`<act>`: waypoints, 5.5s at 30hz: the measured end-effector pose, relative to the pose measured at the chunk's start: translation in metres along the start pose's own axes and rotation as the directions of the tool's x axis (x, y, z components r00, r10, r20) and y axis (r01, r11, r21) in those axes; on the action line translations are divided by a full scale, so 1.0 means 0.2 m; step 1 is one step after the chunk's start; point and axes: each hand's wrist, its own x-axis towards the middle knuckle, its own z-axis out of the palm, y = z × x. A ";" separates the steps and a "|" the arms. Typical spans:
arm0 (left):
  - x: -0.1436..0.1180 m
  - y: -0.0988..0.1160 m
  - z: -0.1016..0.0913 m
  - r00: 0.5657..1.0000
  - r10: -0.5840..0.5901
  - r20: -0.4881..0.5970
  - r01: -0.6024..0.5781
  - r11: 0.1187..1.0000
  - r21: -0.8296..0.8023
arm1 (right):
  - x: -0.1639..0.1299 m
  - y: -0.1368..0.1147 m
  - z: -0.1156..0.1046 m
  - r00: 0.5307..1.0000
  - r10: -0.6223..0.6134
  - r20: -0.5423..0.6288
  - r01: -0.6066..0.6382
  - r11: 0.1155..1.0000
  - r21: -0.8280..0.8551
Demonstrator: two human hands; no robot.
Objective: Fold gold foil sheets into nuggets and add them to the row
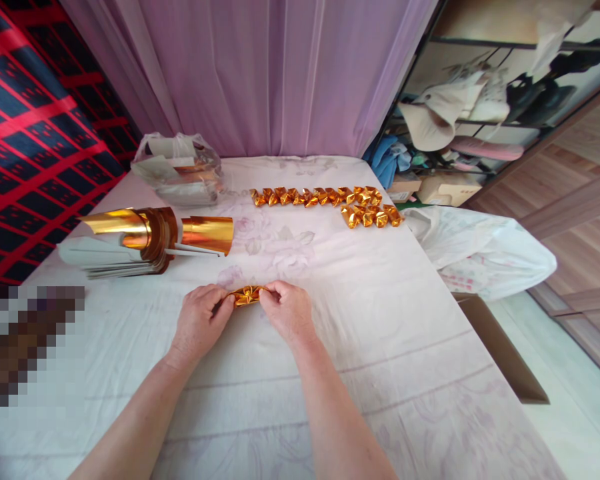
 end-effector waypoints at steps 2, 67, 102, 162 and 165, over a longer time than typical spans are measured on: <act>0.00 0.00 -0.01 1.000 0.019 0.000 -0.019 0.998 -0.058 | 0.00 -0.01 0.00 1.000 0.001 -0.006 -0.001 1.000 -0.013; 0.01 0.02 -0.03 0.996 0.080 -0.046 -0.085 0.991 -0.108 | -0.04 -0.09 0.00 0.981 -0.194 -0.018 0.181 0.942 -0.284; 0.00 0.02 -0.04 0.998 0.028 -0.061 -0.024 0.998 0.066 | -0.04 -0.07 0.01 0.964 -0.249 -0.094 0.223 0.948 -0.226; -0.01 -0.06 -0.01 0.995 0.000 -0.104 0.011 0.995 0.101 | -0.02 -0.01 0.01 0.960 -0.255 -0.117 0.238 0.961 -0.138; 0.00 -0.07 0.00 0.994 0.001 -0.112 0.009 0.996 0.085 | -0.02 -0.02 0.02 0.965 -0.244 -0.093 0.231 0.965 -0.127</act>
